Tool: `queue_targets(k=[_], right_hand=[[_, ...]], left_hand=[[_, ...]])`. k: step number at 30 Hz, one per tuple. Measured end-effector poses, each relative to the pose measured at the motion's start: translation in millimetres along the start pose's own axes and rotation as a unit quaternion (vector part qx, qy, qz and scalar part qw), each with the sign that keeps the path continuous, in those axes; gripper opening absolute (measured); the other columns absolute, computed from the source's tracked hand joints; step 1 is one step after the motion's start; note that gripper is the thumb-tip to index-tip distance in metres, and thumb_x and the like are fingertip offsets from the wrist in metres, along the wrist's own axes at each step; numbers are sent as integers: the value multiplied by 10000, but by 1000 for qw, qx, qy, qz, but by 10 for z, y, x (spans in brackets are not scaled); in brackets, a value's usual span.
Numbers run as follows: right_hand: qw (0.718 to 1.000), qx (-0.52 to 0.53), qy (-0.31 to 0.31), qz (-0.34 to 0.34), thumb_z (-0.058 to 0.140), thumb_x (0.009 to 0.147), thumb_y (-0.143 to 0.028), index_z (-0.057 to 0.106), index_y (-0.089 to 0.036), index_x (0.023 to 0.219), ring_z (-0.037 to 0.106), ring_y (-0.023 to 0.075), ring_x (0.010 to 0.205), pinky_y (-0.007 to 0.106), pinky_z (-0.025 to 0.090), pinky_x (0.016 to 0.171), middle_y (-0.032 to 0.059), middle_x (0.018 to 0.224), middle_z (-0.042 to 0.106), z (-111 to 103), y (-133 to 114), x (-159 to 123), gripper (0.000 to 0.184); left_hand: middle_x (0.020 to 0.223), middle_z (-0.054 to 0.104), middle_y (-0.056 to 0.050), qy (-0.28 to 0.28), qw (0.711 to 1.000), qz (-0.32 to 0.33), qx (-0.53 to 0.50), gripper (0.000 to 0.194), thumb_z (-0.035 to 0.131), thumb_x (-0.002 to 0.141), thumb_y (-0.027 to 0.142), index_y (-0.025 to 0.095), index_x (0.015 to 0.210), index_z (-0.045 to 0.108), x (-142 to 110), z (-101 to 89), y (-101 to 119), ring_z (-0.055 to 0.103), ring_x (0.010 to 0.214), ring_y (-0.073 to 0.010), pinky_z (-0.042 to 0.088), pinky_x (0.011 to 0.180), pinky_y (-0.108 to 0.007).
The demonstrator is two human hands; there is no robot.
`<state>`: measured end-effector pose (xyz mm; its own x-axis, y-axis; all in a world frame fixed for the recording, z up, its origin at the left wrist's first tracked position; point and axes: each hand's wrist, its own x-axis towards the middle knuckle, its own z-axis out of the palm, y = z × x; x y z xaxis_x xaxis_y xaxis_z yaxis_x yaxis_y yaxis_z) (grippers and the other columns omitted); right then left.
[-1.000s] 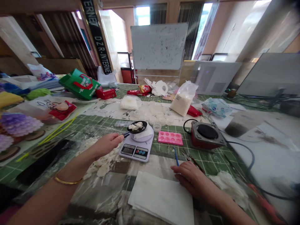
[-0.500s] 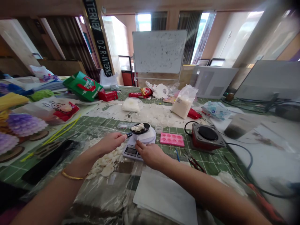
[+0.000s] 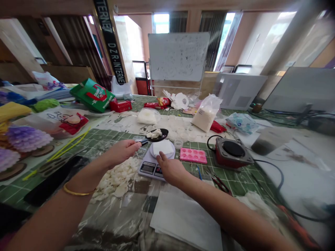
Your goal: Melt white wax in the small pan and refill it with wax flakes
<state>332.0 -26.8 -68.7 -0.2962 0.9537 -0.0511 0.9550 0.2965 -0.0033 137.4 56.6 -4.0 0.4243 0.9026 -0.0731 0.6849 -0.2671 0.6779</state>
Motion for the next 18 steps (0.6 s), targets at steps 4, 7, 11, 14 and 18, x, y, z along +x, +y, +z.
queue_targets(k=[4, 7, 11, 14, 18], right_hand=[[999, 15, 36, -10, 365, 807, -155, 436, -139, 1225, 647, 222, 771, 325, 495, 558, 174, 1304, 475, -124, 54, -358, 424], [999, 34, 41, -13, 339, 868, -205, 570, -169, 942, 639, 177, 688, 249, 434, 528, 89, 950, 656, -170, 141, -724, 245], [997, 54, 45, 26, 328, 906, -288, 583, -178, 762, 625, 144, 624, 228, 351, 513, 42, 726, 666, -143, 315, -1156, 313], [994, 65, 65, 60, 339, 904, -295, 575, -185, 725, 616, 132, 600, 237, 303, 508, 17, 684, 664, -58, 483, -1368, 316], [989, 84, 83, 90, 350, 895, -279, 569, -191, 711, 601, 119, 584, 235, 281, 509, 4, 674, 658, 81, 690, -1517, 299]], left_hand=[[559, 470, 23, -13, 999, 35, 14, 399, 413, 772, 552, 182, 643, 491, 35, 42, 230, 403, 510, -114, 273, 470, -223], [575, 497, 17, -15, 996, 62, 54, 400, 398, 780, 541, 178, 654, 510, 103, 164, 486, 432, 539, -125, 273, 481, -227], [551, 483, 19, -24, 988, 113, 100, 390, 368, 802, 511, 181, 633, 488, 238, 438, 909, 439, 545, -134, 262, 494, -236], [568, 485, 16, -31, 980, 177, 84, 372, 346, 823, 481, 183, 635, 467, 351, 736, 1226, 450, 567, -139, 280, 519, -245], [611, 508, -2, -54, 967, 231, 87, 351, 317, 846, 442, 185, 680, 488, 488, 1230, 1577, 471, 594, -152, 287, 540, -262]])
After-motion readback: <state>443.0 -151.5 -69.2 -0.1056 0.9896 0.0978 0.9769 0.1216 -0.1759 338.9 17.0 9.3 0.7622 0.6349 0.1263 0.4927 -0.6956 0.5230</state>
